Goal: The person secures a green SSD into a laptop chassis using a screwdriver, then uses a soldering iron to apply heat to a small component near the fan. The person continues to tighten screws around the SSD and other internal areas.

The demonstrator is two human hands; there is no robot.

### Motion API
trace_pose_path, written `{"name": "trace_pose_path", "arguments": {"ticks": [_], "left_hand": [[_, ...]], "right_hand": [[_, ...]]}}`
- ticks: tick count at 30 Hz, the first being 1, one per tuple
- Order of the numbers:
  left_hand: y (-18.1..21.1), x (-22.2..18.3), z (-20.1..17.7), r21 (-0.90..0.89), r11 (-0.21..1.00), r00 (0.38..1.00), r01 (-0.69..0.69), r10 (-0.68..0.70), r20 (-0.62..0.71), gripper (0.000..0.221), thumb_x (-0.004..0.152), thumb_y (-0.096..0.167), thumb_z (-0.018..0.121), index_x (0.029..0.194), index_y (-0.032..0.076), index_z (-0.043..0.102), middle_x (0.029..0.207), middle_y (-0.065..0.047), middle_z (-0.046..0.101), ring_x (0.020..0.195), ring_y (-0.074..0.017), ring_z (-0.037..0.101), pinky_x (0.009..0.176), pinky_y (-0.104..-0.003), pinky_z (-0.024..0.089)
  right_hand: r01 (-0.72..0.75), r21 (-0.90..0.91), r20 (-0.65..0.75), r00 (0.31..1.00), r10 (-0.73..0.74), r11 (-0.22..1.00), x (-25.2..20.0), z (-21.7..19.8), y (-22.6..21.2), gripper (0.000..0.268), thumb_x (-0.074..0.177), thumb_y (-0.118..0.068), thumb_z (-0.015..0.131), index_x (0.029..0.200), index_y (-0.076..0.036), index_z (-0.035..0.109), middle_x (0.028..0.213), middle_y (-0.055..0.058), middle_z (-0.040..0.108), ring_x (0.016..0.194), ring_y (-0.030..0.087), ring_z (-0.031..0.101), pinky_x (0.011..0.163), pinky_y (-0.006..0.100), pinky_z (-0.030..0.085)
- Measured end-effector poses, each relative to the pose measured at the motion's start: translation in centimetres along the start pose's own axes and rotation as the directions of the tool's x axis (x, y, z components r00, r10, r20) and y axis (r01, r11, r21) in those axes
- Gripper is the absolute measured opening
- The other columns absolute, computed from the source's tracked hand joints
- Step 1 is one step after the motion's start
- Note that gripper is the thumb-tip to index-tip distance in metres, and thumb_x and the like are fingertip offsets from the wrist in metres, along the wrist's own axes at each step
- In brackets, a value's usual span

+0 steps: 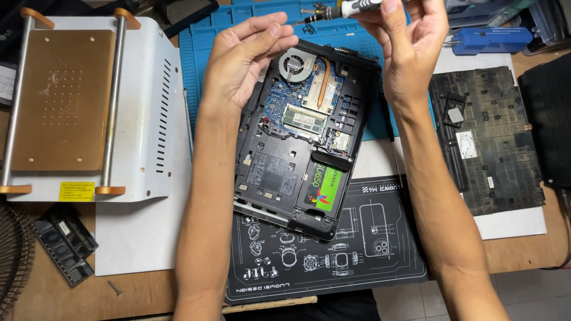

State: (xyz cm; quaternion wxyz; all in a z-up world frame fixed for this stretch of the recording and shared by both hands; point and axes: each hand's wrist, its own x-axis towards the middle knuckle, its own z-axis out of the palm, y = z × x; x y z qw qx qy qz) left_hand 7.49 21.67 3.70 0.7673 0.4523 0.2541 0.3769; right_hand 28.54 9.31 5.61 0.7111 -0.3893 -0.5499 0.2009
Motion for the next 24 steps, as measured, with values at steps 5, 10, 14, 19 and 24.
{"name": "trace_pose_path", "arguments": {"ticks": [5, 10, 14, 19, 24], "left_hand": [[-0.9, 0.8, -1.2, -0.282, 0.956, 0.989, 0.076, -0.035, 0.147, 0.030, 0.089, 0.005, 0.078, 0.116, -0.003, 0.069, 0.126, -0.029, 0.070, 0.110, -0.0324, 0.075, 0.108, -0.039, 0.059], [-0.7, 0.6, -0.8, -0.356, 0.917, 0.976, 0.182, -0.125, 0.176, 0.038, 0.088, 0.002, 0.077, 0.123, -0.005, 0.065, 0.123, -0.027, 0.072, 0.110, -0.0339, 0.074, 0.110, -0.043, 0.058], [-0.2, 0.2, 0.0, -0.358, 0.903, 0.971, 0.237, -0.211, 0.110, 0.052, 0.085, 0.008, 0.076, 0.130, -0.009, 0.058, 0.113, -0.026, 0.073, 0.097, -0.0316, 0.076, 0.101, -0.043, 0.062], [-0.5, 0.5, 0.0, -0.338, 0.910, 0.971, 0.239, -0.216, 0.107, 0.051, 0.083, 0.015, 0.078, 0.125, -0.009, 0.062, 0.110, -0.024, 0.074, 0.093, -0.0301, 0.077, 0.096, -0.039, 0.064], [-0.8, 0.6, 0.4, -0.313, 0.931, 0.982, 0.190, -0.178, 0.067, 0.047, 0.081, 0.016, 0.080, 0.119, -0.009, 0.065, 0.106, -0.023, 0.076, 0.088, -0.0273, 0.077, 0.092, -0.034, 0.064]], "right_hand": [[0.085, 0.010, -0.005, 0.996, -0.085, 0.996, -0.3, -0.1, -0.2, 0.023, 0.120, -0.011, 0.059, 0.138, -0.008, 0.046, 0.133, 0.012, 0.058, 0.110, 0.040, 0.069, 0.106, 0.057, 0.063], [0.120, -0.113, -0.032, 0.992, -0.124, 0.986, -0.4, 1.3, -2.1, 0.019, 0.118, -0.012, 0.058, 0.131, -0.005, 0.046, 0.127, 0.015, 0.056, 0.115, 0.030, 0.062, 0.101, 0.052, 0.065], [0.131, -0.159, -0.017, 0.991, -0.135, 0.979, -0.5, 1.8, -2.7, 0.018, 0.116, -0.011, 0.058, 0.126, -0.004, 0.046, 0.121, 0.015, 0.054, 0.111, 0.027, 0.061, 0.098, 0.047, 0.065], [0.128, -0.172, -0.032, 0.990, -0.135, 0.977, -0.7, 1.9, -2.4, 0.017, 0.115, -0.007, 0.061, 0.125, -0.005, 0.047, 0.120, 0.012, 0.054, 0.116, 0.020, 0.054, 0.097, 0.042, 0.063], [0.159, -0.227, -0.103, 0.977, -0.187, 0.961, -0.7, 2.7, -2.2, 0.020, 0.111, -0.006, 0.069, 0.119, -0.006, 0.050, 0.107, 0.009, 0.057, 0.100, 0.020, 0.061, 0.089, 0.034, 0.054]]}}
